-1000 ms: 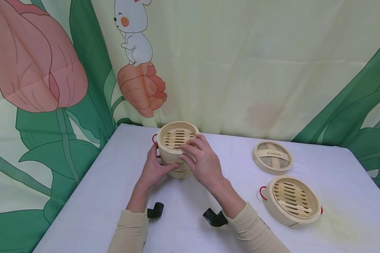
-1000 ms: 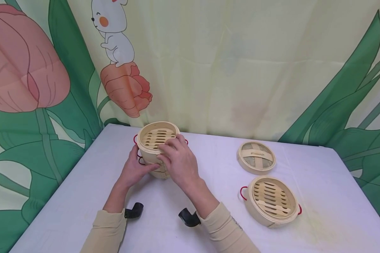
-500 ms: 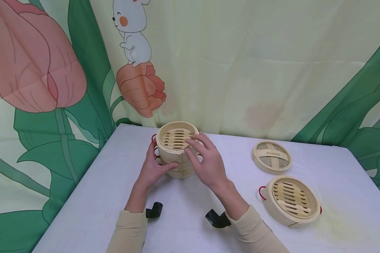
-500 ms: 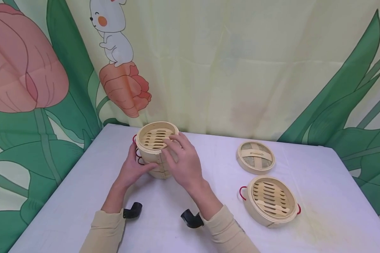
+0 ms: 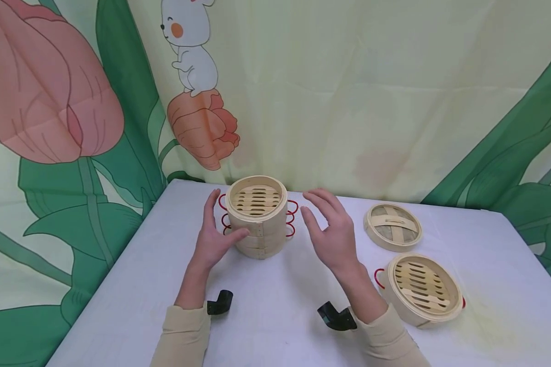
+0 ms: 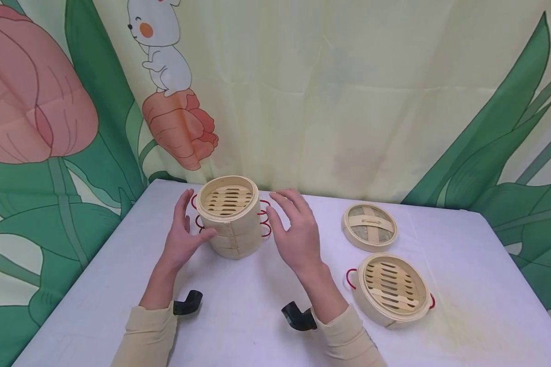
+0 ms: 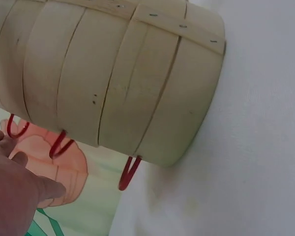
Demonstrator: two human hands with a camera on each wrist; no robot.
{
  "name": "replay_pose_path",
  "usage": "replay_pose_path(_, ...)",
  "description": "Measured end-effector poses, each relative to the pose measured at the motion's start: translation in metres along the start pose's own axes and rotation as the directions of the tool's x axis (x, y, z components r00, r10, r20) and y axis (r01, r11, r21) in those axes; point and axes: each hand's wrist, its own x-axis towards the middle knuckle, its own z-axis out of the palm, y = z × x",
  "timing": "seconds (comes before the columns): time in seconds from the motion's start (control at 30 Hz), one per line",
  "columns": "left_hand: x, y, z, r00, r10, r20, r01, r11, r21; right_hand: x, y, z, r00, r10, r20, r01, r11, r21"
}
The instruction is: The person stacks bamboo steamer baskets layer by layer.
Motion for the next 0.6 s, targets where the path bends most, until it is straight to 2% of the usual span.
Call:
replay_pose_path(0.27, -0.001, 0.008, 0.002, 0.999, 0.042, 0.000, -0.042, 0.999, -0.003, -0.008, 0.011, -0.043, 0.999, 0.035, 0.017, -0.033, 0.993, -0.112)
replay_pose_path(0.43, -0.001, 0.009, 0.004, 0.998, 0.067, 0.010, -0.067, 0.998, 0.006, -0.019, 0.015, -0.076, 0.993, 0.082, 0.089, -0.059, 0.972, -0.228)
replay_pose_path(0.6, -0.001, 0.009, 0.005, 0.996, 0.085, 0.016, -0.086, 0.996, 0.021, -0.034, 0.017, -0.104, 0.968, 0.169, 0.183, -0.106, 0.945, -0.309)
